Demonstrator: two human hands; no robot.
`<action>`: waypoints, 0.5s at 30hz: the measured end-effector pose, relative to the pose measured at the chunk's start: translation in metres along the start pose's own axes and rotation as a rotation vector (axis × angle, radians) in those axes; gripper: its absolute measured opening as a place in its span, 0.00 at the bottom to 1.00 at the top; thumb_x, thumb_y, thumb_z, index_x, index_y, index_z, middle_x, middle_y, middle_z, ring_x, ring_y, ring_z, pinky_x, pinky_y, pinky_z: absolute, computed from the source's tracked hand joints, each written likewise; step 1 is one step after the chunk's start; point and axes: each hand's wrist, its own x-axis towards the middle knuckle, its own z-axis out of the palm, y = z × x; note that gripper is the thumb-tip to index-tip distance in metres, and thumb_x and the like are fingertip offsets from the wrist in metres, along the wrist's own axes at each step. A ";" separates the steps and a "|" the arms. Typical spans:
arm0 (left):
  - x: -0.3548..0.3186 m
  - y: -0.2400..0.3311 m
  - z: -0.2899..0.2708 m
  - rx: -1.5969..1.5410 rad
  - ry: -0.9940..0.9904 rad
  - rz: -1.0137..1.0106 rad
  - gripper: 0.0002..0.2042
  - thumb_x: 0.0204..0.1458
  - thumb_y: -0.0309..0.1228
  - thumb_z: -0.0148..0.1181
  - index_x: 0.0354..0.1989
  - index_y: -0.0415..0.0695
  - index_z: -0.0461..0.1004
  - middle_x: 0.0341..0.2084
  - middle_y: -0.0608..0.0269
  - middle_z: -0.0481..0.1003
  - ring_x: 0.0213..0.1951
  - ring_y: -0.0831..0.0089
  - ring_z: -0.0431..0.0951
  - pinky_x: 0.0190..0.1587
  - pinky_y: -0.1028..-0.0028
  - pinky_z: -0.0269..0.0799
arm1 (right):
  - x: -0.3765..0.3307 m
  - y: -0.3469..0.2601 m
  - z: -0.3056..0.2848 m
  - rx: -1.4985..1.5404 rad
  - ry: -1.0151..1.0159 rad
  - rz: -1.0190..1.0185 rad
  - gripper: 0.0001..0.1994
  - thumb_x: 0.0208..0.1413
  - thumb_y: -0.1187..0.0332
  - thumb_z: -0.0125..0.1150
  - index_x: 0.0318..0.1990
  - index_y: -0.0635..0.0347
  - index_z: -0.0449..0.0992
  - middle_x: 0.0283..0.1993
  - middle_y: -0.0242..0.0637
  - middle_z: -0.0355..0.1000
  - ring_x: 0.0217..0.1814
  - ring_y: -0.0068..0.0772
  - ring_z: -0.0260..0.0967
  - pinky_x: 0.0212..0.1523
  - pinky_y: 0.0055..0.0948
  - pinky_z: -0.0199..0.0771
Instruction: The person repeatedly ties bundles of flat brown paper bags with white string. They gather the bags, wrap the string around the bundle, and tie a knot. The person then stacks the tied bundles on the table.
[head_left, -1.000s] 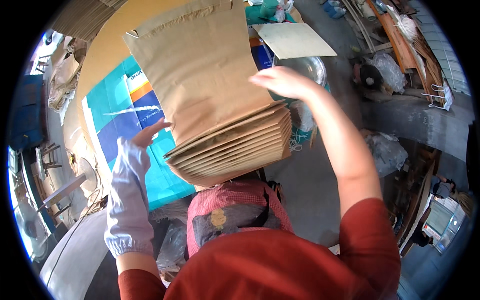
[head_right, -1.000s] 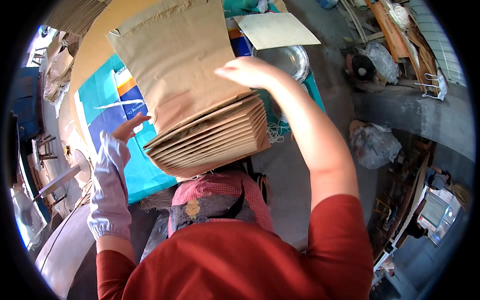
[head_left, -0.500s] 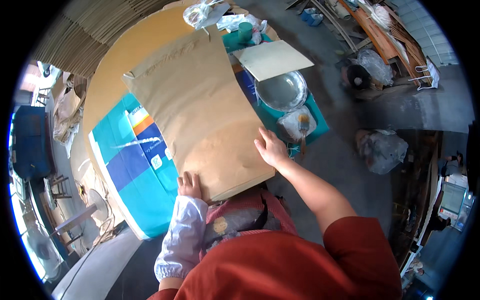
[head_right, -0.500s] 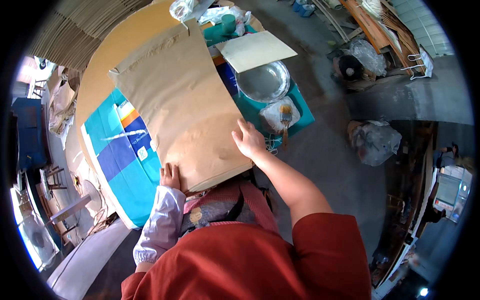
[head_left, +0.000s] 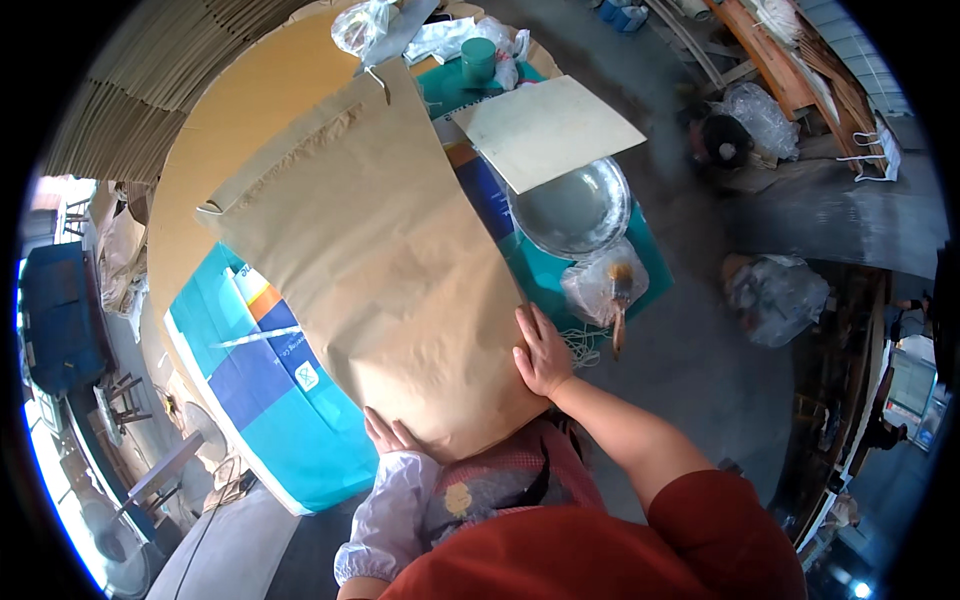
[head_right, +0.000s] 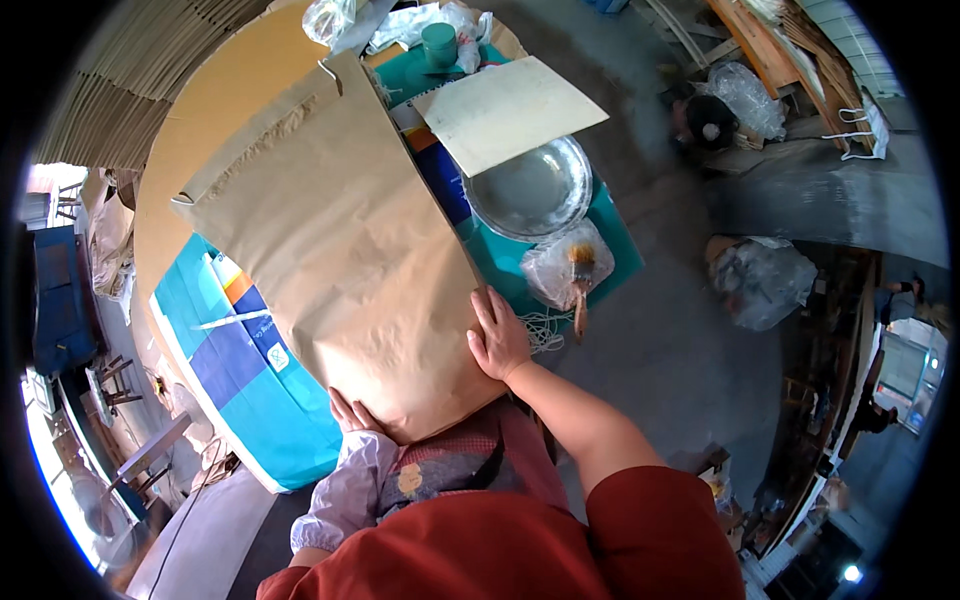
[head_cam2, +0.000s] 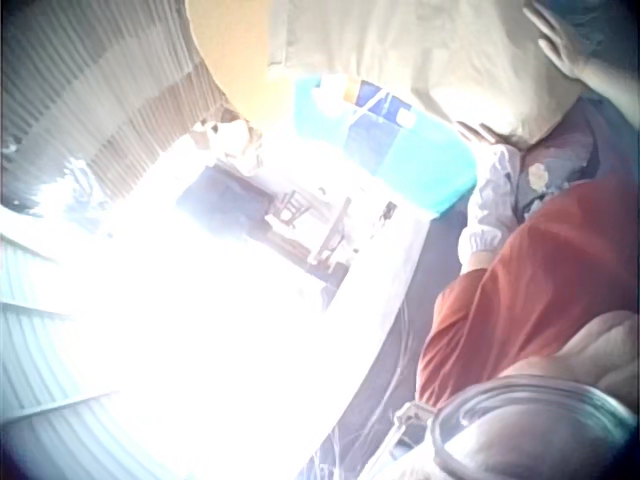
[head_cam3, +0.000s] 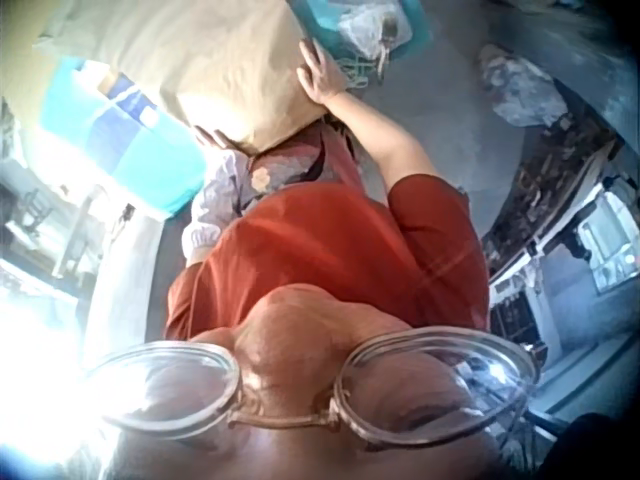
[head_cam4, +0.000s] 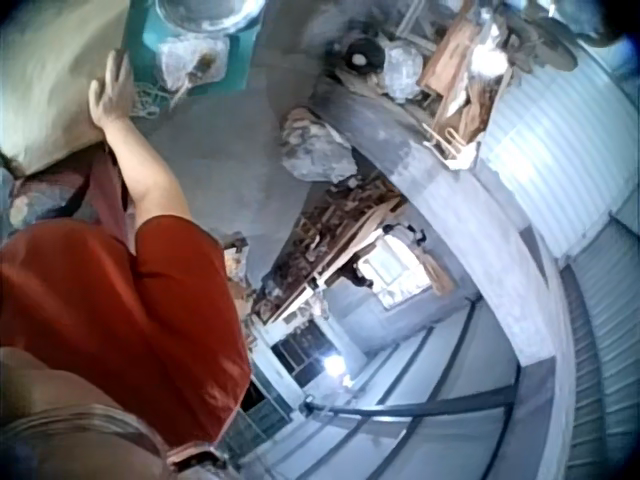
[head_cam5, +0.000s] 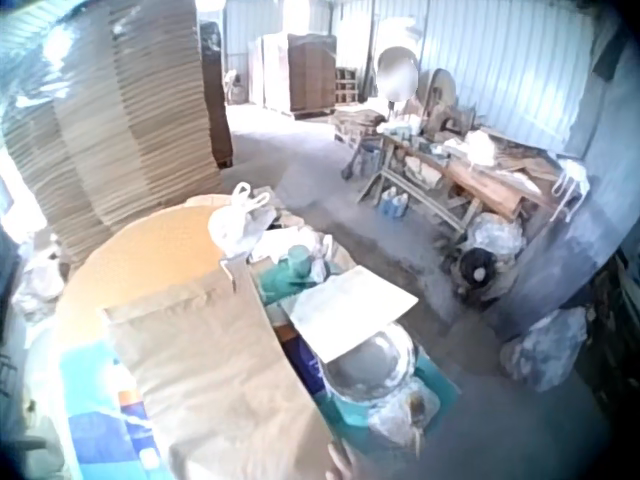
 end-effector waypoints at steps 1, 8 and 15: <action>0.001 0.011 -0.002 -0.041 0.003 -0.042 0.30 0.56 0.35 0.40 0.64 0.30 0.46 0.59 0.29 0.51 0.57 0.37 0.58 0.61 0.57 0.57 | 0.001 0.004 0.004 -0.002 -0.001 -0.003 0.31 0.54 0.58 0.48 0.64 0.60 0.54 0.63 0.61 0.52 0.61 0.61 0.55 0.61 0.45 0.58; 0.028 0.035 -0.038 0.099 -0.240 -0.239 0.33 0.59 0.45 0.40 0.66 0.34 0.43 0.55 0.30 0.59 0.51 0.36 0.65 0.55 0.54 0.62 | 0.025 -0.010 -0.014 -0.091 -0.139 0.095 0.34 0.54 0.56 0.52 0.63 0.68 0.52 0.59 0.62 0.58 0.60 0.58 0.58 0.60 0.44 0.59; 0.205 -0.135 -0.030 0.084 -0.262 -0.206 0.38 0.49 0.55 0.58 0.59 0.35 0.59 0.42 0.47 0.75 0.46 0.50 0.75 0.51 0.63 0.68 | 0.187 -0.032 0.008 0.017 -0.229 0.342 0.35 0.48 0.53 0.61 0.55 0.73 0.57 0.55 0.55 0.65 0.57 0.47 0.65 0.52 0.38 0.70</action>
